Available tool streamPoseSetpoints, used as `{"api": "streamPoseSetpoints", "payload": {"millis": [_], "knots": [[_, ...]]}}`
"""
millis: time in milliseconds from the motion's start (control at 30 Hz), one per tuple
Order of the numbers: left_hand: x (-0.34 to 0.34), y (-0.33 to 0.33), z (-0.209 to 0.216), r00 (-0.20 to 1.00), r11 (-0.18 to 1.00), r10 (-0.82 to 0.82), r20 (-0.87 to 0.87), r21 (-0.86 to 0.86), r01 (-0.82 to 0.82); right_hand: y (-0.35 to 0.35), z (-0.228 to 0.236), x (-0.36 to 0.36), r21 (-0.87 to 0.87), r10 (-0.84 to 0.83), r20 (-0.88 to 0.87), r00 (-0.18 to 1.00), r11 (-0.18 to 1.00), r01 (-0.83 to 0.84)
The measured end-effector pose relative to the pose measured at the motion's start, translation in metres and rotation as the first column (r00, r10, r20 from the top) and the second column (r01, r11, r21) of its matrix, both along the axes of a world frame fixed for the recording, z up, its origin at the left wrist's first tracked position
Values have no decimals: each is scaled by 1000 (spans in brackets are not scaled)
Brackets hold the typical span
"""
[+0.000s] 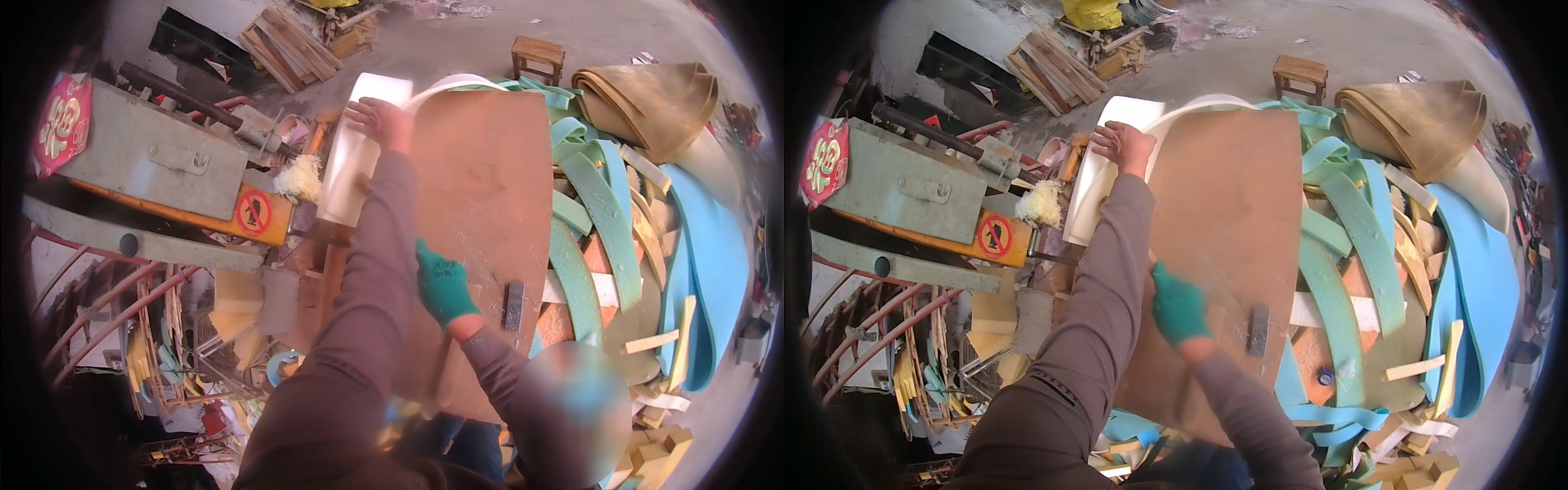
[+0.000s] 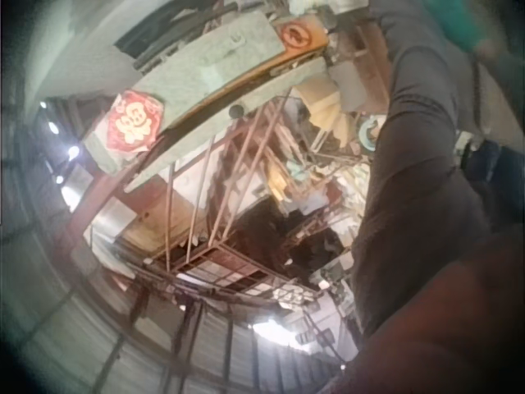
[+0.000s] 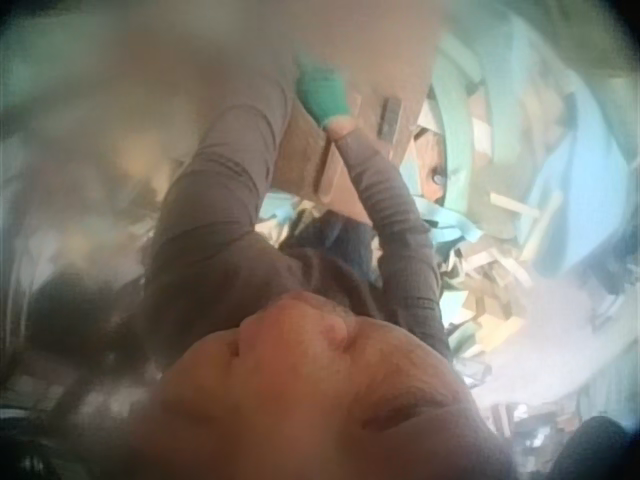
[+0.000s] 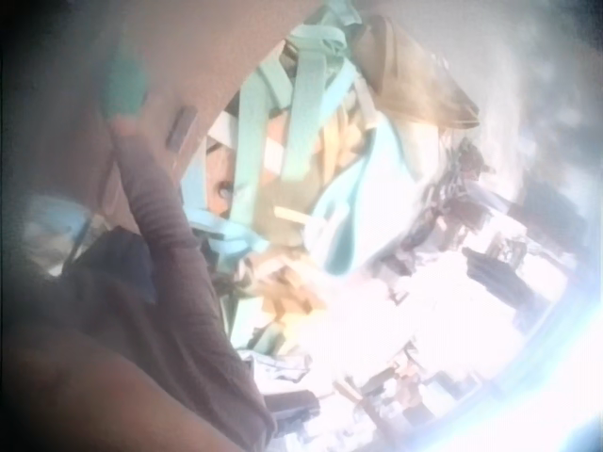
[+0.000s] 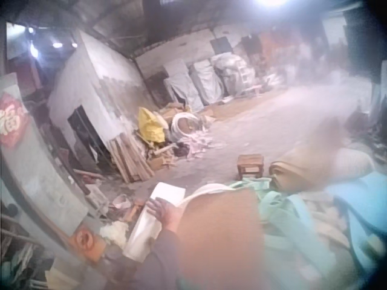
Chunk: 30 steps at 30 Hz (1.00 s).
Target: The person rummages through a large pile of mixed materials, moving aside foam and fabric pieces to locate a long white board. They then use a small wooden stick to scrape the surface of the board repeatedly.
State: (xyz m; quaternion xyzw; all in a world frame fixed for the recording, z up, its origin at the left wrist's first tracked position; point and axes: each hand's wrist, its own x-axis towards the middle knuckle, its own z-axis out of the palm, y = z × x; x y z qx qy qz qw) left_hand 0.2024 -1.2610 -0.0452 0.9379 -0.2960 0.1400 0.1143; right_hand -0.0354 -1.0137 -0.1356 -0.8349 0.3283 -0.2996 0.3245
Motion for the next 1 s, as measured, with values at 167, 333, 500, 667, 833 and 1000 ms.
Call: {"api": "streamPoseSetpoints", "payload": {"millis": [167,333,500,667,833,1000], "knots": [[32,1,-2,992,988,127,13,82,-127,-2,3,-4,13,27,-120,992,1000,-26],[40,3,1,985,980,170,7,102,-170,-2,4,-7,-127,-38,-63,997,991,30],[21,-7,8,995,970,102,1,223,-100,-4,7,-12,57,0,45,999,998,-2],[-47,-12,25,983,984,-176,-54,-6,175,-1,31,-84,187,-71,56,996,981,59],[-117,-30,57,884,865,-468,2,-204,459,-16,82,-219,852,-261,167,951,524,-5],[-182,-63,129,728,649,-681,82,-394,651,-6,142,-327,931,-561,75,824,336,144]]}}
